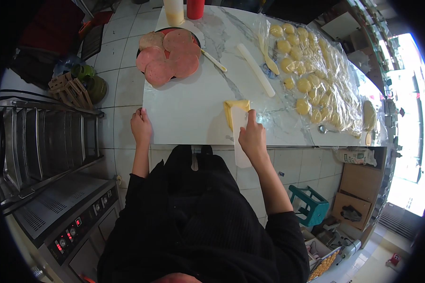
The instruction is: The person flattens a piece of dough with a rolling pin, applies a cream filling from a piping bag, and folds the dough into a roll. They then place the finished roll onto a metal tray containing other dough portions.
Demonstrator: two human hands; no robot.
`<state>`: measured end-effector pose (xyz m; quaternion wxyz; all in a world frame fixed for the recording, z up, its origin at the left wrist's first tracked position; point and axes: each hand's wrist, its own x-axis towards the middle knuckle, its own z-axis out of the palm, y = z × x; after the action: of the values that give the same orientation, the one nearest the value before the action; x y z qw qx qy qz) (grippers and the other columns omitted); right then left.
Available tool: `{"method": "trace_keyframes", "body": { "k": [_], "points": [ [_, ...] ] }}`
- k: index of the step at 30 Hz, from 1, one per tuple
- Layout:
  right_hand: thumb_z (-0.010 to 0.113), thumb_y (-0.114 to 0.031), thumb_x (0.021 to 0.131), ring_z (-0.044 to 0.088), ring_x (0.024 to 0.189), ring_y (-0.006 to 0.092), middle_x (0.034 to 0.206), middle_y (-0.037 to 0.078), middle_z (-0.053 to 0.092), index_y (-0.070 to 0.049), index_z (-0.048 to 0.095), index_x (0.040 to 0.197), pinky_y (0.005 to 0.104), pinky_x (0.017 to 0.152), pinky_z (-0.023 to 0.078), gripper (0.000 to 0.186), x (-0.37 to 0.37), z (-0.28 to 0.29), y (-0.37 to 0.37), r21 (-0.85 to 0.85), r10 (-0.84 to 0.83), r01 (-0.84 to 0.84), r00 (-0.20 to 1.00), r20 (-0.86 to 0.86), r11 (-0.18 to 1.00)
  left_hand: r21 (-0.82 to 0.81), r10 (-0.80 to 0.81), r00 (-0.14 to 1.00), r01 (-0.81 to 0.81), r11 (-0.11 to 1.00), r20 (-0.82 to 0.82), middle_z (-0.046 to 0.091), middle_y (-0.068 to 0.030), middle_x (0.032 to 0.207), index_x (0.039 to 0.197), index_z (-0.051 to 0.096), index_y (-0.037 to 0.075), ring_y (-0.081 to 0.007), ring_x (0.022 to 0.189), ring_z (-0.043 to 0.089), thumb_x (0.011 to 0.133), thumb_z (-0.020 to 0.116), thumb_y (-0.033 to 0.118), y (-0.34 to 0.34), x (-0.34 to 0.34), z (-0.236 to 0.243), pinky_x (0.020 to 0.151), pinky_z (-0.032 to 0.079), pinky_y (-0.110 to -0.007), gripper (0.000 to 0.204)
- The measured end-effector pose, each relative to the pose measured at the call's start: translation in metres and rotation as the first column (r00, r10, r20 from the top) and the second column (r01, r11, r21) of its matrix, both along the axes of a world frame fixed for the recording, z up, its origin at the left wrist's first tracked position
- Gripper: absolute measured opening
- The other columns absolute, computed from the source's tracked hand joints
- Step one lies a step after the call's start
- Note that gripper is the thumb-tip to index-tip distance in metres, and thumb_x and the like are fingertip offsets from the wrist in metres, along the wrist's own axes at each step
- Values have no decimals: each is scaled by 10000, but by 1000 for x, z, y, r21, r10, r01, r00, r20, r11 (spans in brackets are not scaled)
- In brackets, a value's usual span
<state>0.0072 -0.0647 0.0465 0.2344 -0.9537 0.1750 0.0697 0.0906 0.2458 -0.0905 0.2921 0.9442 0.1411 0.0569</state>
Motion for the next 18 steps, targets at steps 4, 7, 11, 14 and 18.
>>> {"method": "trace_keyframes", "body": {
  "k": [4,7,11,14,18],
  "points": [
    [591,10,722,555,748,500,767,300,586,-10,347,1126,551,681,433,472,0,-1,0,47,0,-1,1000,14,999,-10,0,1000,0,1000,5,588,-176,993,1021,587,23,-359,914,531,950,371,330,-1,-1,4,809,434,-449,382],
    [580,17,725,549,744,511,755,306,580,-7,339,1135,560,681,429,476,6,2,4,34,-15,15,1000,-14,999,5,7,1000,-7,1000,6,589,-174,991,1022,586,21,-357,921,530,949,373,327,-2,-2,1,813,431,-448,381],
    [573,23,727,548,739,514,743,306,572,-1,328,1139,567,668,424,480,15,-2,12,9,-4,4,1000,3,1000,9,-5,1000,5,1000,10,591,-174,986,1019,587,18,-360,919,531,948,376,325,-1,-1,1,811,431,-448,379],
    [571,23,725,548,735,511,743,301,572,4,325,1144,566,663,424,487,6,-2,11,11,7,-6,1000,-2,1000,-4,6,1000,-6,1000,-12,592,-176,982,1012,588,15,-362,916,533,947,379,322,-1,-1,3,805,432,-450,377],
    [576,21,716,552,734,505,767,285,586,3,326,1168,562,672,428,517,-33,-3,10,-9,37,-37,999,-10,999,-4,9,1000,-9,1000,15,592,-176,971,998,588,12,-363,903,537,946,384,321,-1,-1,2,797,434,-452,373]
  ]
}}
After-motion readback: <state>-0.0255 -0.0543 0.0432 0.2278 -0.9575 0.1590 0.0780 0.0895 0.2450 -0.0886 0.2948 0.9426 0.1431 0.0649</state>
